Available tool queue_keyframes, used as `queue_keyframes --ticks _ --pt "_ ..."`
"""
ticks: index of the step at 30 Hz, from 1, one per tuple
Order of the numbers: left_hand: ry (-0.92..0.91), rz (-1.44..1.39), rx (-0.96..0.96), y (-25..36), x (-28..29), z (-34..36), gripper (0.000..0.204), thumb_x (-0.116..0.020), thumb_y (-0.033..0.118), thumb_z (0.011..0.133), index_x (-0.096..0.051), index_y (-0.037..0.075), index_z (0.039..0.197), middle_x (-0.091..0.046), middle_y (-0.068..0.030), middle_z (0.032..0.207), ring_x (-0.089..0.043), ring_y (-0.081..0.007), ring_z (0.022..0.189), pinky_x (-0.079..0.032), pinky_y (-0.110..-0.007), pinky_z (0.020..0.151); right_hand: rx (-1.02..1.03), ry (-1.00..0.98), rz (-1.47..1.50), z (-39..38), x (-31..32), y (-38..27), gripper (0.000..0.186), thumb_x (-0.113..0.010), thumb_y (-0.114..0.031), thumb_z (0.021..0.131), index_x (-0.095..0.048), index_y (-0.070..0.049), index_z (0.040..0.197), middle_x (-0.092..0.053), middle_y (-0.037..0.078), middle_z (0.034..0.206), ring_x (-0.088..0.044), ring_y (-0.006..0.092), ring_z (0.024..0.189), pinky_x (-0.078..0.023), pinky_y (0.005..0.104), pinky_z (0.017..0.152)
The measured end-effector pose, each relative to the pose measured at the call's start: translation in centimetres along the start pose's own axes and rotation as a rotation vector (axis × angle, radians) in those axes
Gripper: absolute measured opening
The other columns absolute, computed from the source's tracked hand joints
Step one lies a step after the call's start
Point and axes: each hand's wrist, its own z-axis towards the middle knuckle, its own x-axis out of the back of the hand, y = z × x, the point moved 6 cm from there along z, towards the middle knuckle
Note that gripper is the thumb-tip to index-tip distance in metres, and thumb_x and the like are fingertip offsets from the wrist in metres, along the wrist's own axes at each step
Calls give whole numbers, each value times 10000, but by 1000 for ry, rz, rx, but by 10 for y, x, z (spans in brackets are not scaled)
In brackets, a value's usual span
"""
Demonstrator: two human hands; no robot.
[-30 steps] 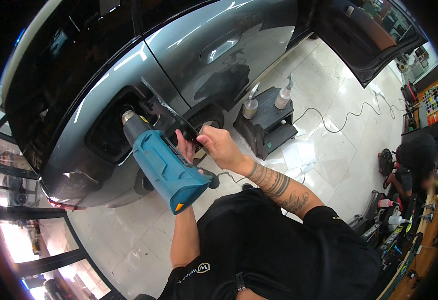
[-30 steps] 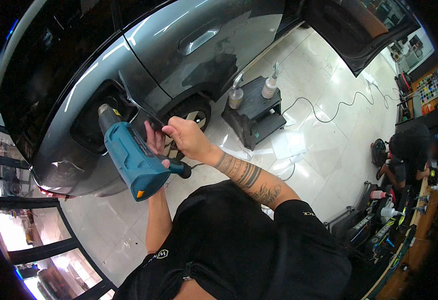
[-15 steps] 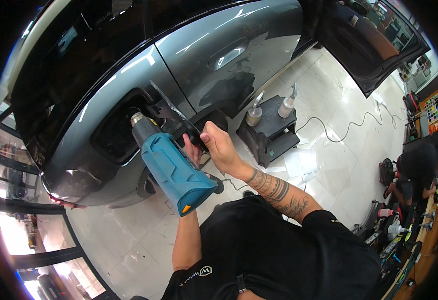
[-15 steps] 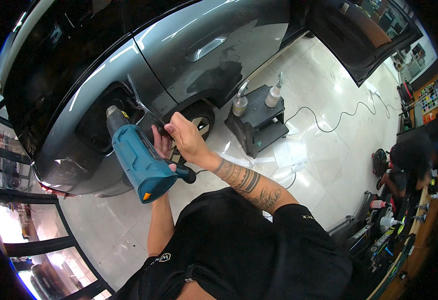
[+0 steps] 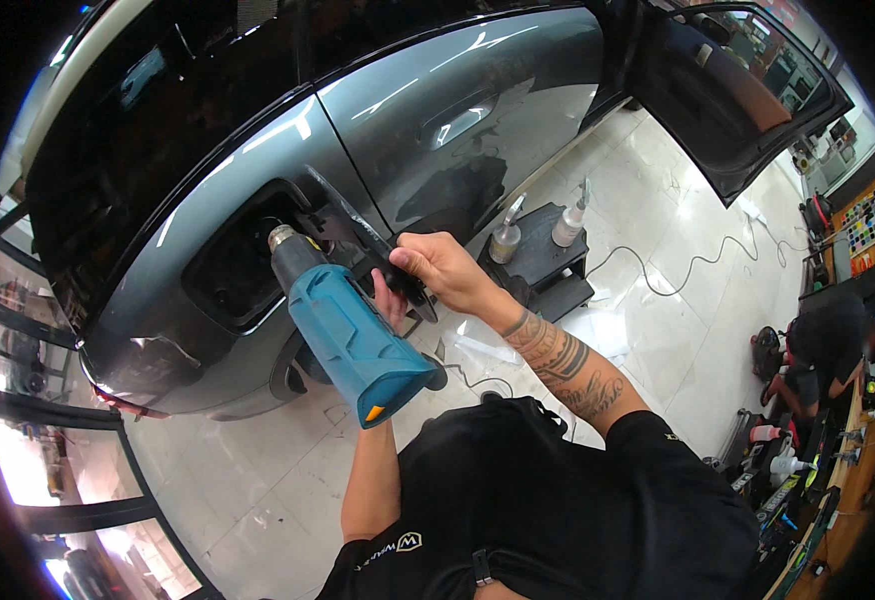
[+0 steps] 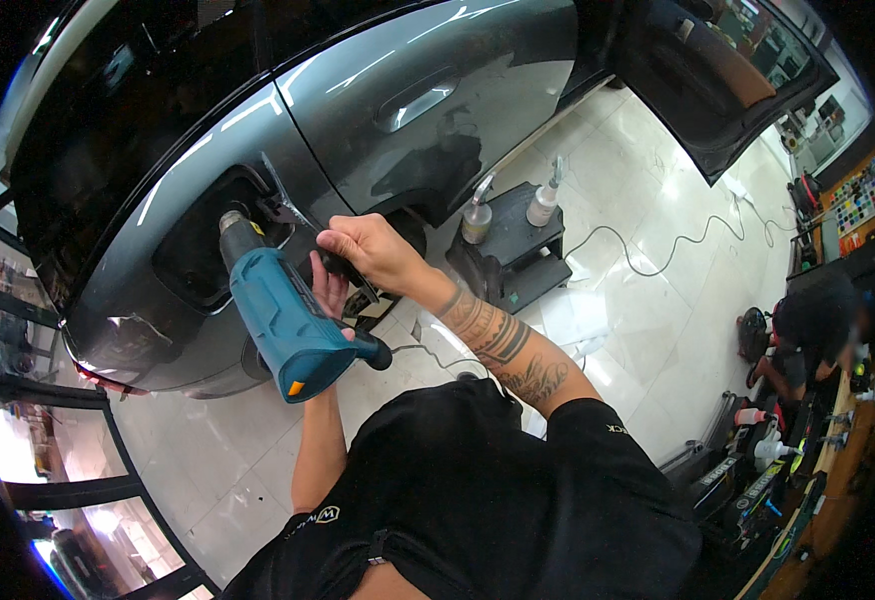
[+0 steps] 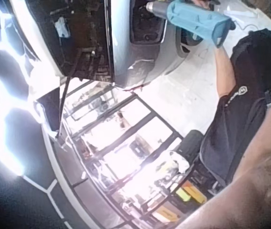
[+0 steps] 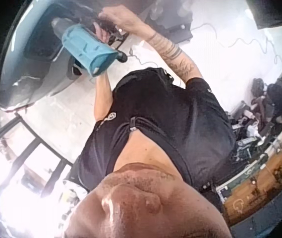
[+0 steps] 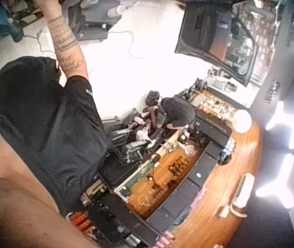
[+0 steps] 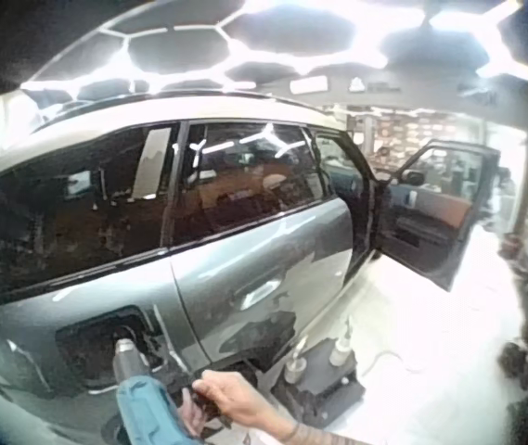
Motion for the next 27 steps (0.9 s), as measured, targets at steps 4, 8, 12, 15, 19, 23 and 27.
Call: queue_keyframes --ticks 4,8,12,15,19,23,27 --pt "-56 22 -58 -8 6 0 916 -558 478 751 -44 175 1445 -126 -81 1491 -174 -284 1364 -149 -417 1119 246 192 -336 -4 -6 -26 404 -503 -292 935 -407 0 673 -331 41 615 -330 92 563 -300 274 497" --pt "-75 42 6 -4 4 0 1128 -730 451 638 4 166 1446 -102 -96 1501 -145 -325 1371 -139 -437 1118 -37 36 57 1 0 -8 363 -528 -228 924 -395 9 683 -314 38 611 -319 95 591 -308 270 512" --pt "-51 -130 29 -11 7 0 708 -458 376 859 -141 125 1441 -147 -75 1477 -198 -275 1358 -151 -408 1117 50 65 -67 7 -2 -24 351 -536 -226 918 -415 10 689 -318 40 581 -290 100 580 -308 271 507" --pt "-68 -204 113 -1 8 -3 1026 -786 292 665 -136 85 1430 -165 -109 1489 -309 -312 1304 -278 -429 1075 43 75 -97 3 -2 -23 346 -524 -237 926 -423 3 699 -343 24 574 -292 103 560 -308 265 498" --pt "78 -308 186 -8 53 -43 614 -673 222 788 -360 31 1281 -451 -125 1255 -501 -254 1117 -421 -380 940 -188 41 209 1 4 -4 323 -480 -275 950 -458 -40 729 -396 -16 585 -344 76 526 -316 227 473" --pt "301 312 172 37 103 -91 761 -836 118 587 -427 -13 1216 -544 -128 1151 -538 -210 1045 -461 -357 873 -290 70 281 6 17 -2 302 -446 -316 962 -489 -85 772 -424 -39 625 -407 41 540 -328 179 475" --pt "99 20 192 63 112 -135 704 -776 106 649 -419 9 1248 -548 -138 1136 -557 -237 1012 -473 -378 854 -385 148 249 4 35 7 297 -468 -326 949 -499 -85 778 -444 -31 641 -436 54 558 -341 178 492"
